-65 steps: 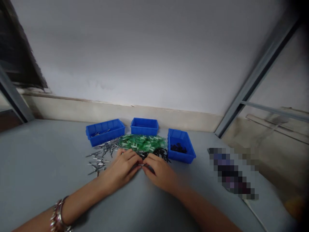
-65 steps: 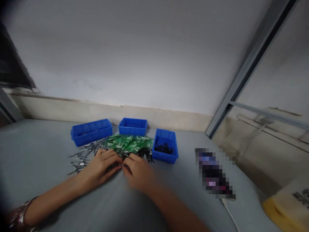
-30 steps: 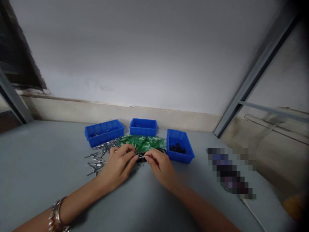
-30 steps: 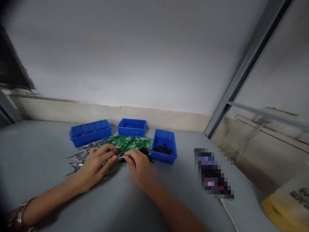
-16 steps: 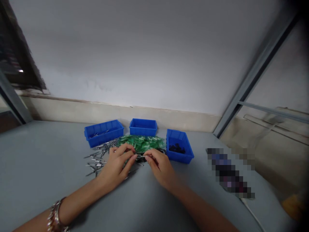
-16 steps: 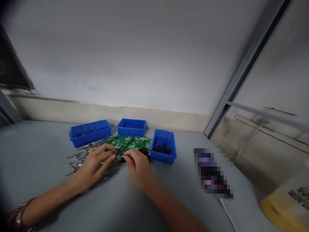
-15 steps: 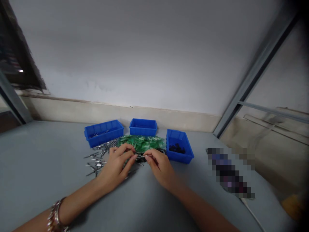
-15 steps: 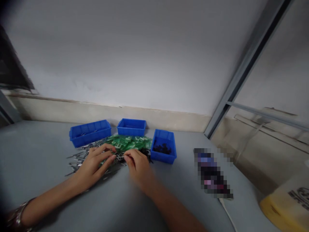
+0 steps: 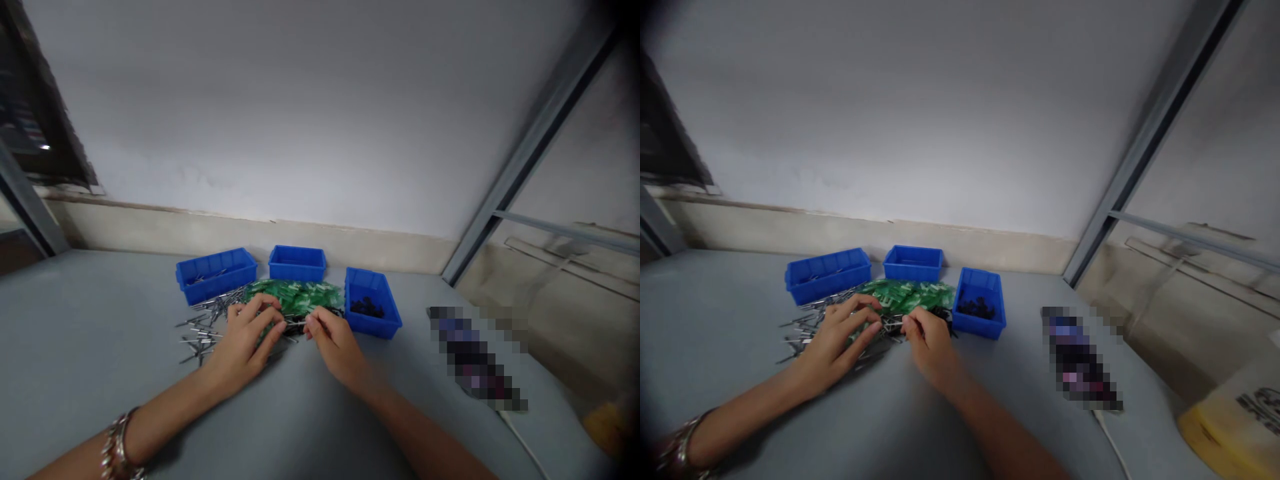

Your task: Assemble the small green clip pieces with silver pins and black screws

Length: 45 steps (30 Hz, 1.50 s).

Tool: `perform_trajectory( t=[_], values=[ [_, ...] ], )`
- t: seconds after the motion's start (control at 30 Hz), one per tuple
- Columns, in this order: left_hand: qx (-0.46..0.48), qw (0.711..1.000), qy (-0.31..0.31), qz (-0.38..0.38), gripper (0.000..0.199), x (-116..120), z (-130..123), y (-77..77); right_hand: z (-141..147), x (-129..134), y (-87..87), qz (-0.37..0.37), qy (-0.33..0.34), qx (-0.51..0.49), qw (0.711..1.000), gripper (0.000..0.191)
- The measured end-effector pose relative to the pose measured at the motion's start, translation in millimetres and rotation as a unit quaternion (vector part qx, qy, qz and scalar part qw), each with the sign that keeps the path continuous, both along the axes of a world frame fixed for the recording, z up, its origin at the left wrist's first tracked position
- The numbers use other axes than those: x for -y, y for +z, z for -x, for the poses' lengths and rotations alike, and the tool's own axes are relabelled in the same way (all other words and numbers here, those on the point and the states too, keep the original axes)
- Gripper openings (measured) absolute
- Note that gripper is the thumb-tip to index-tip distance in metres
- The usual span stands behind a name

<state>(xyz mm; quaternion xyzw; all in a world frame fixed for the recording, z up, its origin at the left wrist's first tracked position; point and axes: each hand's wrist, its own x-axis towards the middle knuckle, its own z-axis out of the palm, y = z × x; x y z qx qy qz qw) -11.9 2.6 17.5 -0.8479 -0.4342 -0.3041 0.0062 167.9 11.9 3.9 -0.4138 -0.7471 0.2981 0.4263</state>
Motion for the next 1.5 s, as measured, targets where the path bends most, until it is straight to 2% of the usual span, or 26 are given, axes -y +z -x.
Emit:
perform_trajectory(
  t=[0.23, 0.57, 0.77, 0.87, 1.1, 1.5],
  values=[
    [-0.010, 1.000, 0.005, 0.023, 0.029, 1.7, -0.4, 4.1, 0.8, 3.6, 3.7, -0.007, 0.019, -0.006, 1.000, 0.018],
    [0.006, 1.000, -0.012, 0.024, 0.028, 1.3, -0.3, 4.5, 0.0, 2.9, -0.5, -0.001, 0.038, -0.021, 0.999, 0.012],
    [0.017, 0.999, -0.031, 0.008, 0.028, 2.3, -0.5, 6.4, 0.7, 3.8, 1.9, 0.034, 0.043, -0.035, 0.998, 0.006],
    [0.021, 0.999, -0.032, 0.000, 0.028, 3.1, -0.4, 6.5, 1.3, 4.7, 4.9, 0.057, 0.043, -0.031, 0.997, 0.011],
    [0.019, 0.999, -0.046, 0.004, 0.021, 4.2, 0.9, 5.9, 0.9, 2.7, 5.9, 0.053, 0.054, -0.003, 0.997, 0.032],
    [0.003, 1.000, -0.022, 0.017, 0.029, 3.7, 0.3, 6.7, -0.9, 3.0, 4.3, 0.055, 0.080, -0.040, 0.994, 0.022]
  ],
)
